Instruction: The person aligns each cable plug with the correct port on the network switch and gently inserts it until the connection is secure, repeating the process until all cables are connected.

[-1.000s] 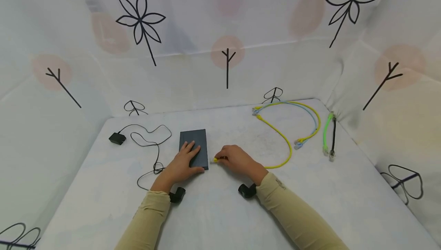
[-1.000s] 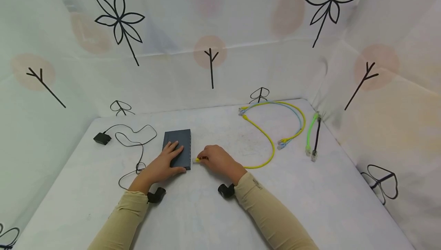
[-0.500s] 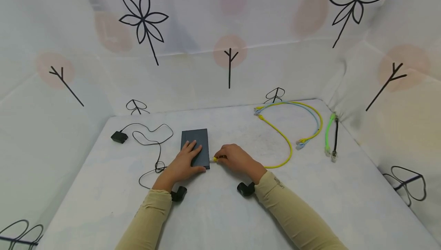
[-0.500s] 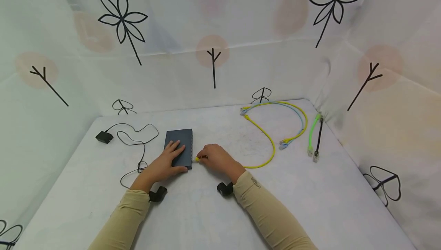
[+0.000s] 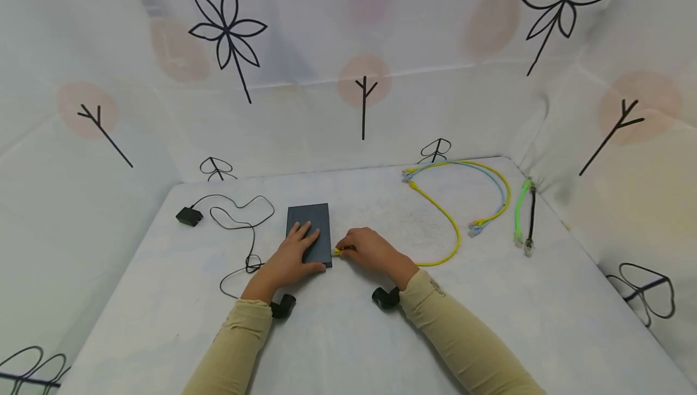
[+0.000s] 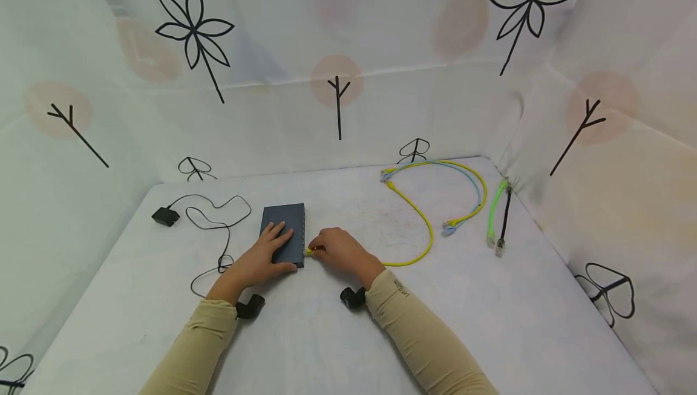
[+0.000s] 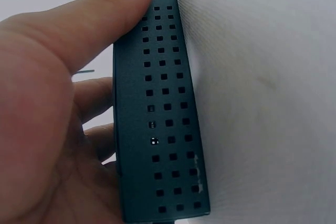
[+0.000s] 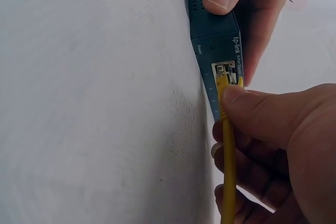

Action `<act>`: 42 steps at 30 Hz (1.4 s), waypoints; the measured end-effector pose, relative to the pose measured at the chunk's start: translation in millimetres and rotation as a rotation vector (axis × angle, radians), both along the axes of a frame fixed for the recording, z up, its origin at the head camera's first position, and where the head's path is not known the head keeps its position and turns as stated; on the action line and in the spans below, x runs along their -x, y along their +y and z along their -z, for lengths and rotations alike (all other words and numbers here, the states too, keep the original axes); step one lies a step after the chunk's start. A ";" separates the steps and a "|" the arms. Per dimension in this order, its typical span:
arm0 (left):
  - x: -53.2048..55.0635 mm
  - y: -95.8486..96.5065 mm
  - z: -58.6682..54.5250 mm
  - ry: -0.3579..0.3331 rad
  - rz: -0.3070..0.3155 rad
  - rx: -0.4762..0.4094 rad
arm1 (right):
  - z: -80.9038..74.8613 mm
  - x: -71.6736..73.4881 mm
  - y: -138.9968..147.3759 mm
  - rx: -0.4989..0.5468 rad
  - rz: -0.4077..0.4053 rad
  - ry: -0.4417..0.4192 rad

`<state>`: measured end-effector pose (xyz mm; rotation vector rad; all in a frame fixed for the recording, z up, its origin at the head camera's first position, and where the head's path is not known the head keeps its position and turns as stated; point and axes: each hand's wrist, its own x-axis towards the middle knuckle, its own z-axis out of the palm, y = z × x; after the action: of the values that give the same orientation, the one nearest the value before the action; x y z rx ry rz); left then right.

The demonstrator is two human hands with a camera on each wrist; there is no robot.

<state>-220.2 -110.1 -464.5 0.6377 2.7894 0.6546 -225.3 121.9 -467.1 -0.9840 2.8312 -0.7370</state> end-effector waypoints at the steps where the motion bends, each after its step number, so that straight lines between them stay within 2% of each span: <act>1: -0.1 0.0 0.0 -0.002 0.000 -0.002 | -0.2 0.1 -0.4 -0.003 0.000 0.002; 19: -1.1 0.6 -1.4 0.004 0.002 -0.017 | 0.6 1.1 -2.3 0.004 -0.011 0.031; 42: 0.7 -0.9 -1.0 -0.008 0.008 0.004 | 2.0 4.1 -6.1 0.015 -0.004 0.013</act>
<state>-220.9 -110.9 -463.6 0.6433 2.7784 0.6482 -229.5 115.8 -469.1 -0.9998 2.8384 -0.7555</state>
